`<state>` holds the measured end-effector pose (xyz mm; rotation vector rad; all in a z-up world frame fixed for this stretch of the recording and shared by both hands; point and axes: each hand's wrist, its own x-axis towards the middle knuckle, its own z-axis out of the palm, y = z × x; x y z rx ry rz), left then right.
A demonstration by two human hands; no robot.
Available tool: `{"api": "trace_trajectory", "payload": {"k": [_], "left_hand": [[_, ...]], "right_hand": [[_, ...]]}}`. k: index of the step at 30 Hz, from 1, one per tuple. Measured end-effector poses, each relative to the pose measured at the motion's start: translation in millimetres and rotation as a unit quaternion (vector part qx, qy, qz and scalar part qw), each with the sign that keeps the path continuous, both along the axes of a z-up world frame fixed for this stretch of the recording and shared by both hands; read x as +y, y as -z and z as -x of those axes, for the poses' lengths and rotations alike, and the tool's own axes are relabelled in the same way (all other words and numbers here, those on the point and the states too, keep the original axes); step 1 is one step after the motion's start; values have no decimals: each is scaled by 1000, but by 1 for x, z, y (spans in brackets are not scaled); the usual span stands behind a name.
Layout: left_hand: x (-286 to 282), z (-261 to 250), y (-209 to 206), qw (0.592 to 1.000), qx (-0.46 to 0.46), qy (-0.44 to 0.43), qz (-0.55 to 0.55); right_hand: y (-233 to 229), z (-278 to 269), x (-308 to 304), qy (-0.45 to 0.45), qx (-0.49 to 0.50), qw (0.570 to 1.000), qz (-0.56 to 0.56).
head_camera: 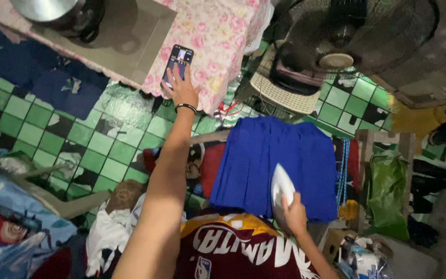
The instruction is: The person irons a blue pleated skirt on a makeshift ironing board. They repeatedly smooth the fabric with one hand while moving a white iron with the other, adjusting the garment's position several times.
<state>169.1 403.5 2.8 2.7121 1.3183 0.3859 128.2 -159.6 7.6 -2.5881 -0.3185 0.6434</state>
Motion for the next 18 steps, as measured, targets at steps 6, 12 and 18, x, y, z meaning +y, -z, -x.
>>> {"api": "trace_trajectory", "payload": {"k": [6, 12, 18], "left_hand": [[17, -16, 0, 999, 36, -4, 28], [26, -17, -18, 993, 66, -9, 98], [32, -16, -25, 992, 65, 24, 104]], "right_hand": [[5, -82, 87, 65, -67, 993, -70], [-29, -99, 120, 128, 74, 989, -23], [-5, -21, 60, 60, 11, 998, -26]]}}
